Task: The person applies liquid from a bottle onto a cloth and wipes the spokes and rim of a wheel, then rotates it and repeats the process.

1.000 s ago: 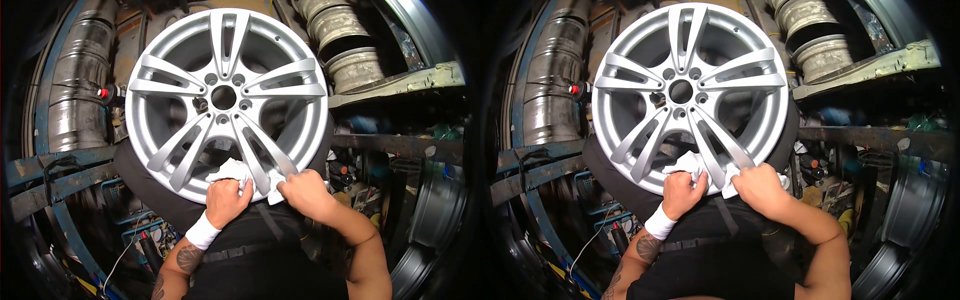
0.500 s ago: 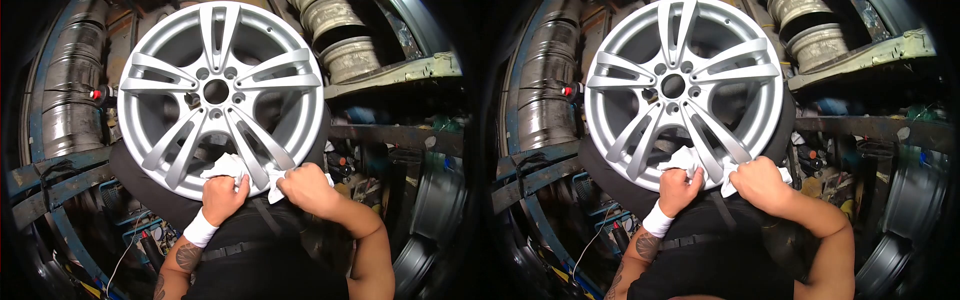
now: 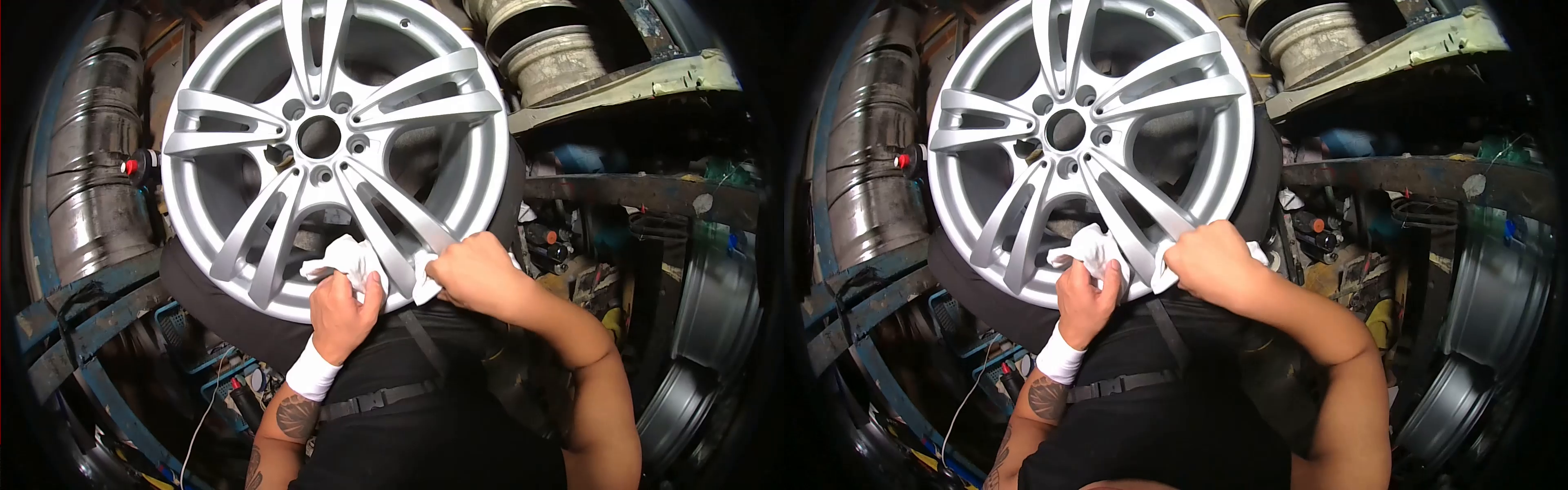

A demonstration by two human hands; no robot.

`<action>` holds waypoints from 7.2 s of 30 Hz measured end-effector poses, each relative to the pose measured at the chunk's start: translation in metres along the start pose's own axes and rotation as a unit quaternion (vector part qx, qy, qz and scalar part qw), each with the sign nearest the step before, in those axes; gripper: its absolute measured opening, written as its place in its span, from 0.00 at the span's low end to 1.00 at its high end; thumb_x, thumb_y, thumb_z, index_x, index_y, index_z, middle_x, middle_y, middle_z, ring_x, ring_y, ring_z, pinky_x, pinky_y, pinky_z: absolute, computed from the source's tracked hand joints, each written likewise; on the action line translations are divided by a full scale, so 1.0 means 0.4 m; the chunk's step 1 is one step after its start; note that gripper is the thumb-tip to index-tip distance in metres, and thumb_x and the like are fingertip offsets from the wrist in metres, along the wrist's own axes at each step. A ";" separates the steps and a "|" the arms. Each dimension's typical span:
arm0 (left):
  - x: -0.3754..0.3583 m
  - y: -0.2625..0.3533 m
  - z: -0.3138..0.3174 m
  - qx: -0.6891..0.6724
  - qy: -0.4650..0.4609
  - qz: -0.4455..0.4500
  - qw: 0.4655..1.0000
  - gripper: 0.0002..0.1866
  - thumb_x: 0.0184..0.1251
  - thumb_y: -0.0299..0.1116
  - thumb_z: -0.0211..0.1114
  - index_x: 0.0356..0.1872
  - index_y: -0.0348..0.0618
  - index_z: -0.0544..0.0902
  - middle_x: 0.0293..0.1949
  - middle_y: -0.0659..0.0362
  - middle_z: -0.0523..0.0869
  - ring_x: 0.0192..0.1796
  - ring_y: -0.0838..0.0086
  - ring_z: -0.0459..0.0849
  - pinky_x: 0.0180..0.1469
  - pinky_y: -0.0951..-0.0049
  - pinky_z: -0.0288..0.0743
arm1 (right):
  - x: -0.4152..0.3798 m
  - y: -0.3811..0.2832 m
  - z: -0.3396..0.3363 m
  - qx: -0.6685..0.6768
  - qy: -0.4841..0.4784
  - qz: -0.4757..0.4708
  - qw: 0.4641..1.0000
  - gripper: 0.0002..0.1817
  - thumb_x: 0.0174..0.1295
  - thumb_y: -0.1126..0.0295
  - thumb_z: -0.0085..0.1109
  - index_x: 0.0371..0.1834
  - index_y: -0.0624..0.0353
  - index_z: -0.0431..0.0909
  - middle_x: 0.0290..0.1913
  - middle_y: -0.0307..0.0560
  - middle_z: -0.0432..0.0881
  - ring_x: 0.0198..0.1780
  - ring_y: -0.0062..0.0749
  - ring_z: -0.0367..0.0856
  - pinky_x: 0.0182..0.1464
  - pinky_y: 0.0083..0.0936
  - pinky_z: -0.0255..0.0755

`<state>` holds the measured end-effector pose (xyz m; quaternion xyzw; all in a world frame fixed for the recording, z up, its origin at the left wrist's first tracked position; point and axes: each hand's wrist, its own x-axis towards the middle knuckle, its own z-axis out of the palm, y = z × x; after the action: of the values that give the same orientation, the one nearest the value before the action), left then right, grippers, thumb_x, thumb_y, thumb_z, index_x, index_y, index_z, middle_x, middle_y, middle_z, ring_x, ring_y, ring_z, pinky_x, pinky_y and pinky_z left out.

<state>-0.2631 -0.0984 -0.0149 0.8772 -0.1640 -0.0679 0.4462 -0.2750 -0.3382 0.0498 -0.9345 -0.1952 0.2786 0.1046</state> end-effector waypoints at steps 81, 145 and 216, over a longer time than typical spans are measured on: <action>0.002 0.003 -0.027 -0.091 0.015 0.038 0.995 0.07 0.68 0.32 0.73 0.36 0.37 0.89 0.29 0.51 0.86 0.30 0.55 0.83 0.32 0.60 0.73 | 0.001 -0.040 -0.035 0.086 -0.056 0.023 0.994 0.21 0.56 0.56 0.79 0.38 0.61 0.83 0.26 0.57 0.86 0.35 0.58 0.89 0.39 0.49 0.81; 0.136 0.154 0.135 -0.174 -0.130 0.313 0.925 0.34 0.23 0.37 0.87 0.38 0.44 0.77 0.59 0.58 0.89 0.52 0.58 0.88 0.50 0.62 0.85 | -0.039 0.050 0.139 0.188 0.019 0.037 0.981 0.16 0.68 0.59 0.58 0.54 0.50 0.86 0.54 0.49 0.88 0.57 0.45 0.87 0.57 0.39 0.80; 0.224 0.038 -0.038 0.131 -0.095 0.244 0.956 0.09 0.62 0.30 0.69 0.35 0.37 0.78 0.70 0.39 0.80 0.75 0.41 0.72 0.77 0.38 0.59 | -0.040 -0.090 0.036 0.026 0.069 0.070 0.995 0.13 0.57 0.61 0.74 0.37 0.57 0.85 0.24 0.51 0.86 0.29 0.49 0.89 0.34 0.43 0.82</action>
<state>-0.1786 -0.1262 0.0087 0.8507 -0.4222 -0.0173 0.3127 -0.3064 -0.3113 0.0565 -0.9599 -0.1140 0.2254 0.1221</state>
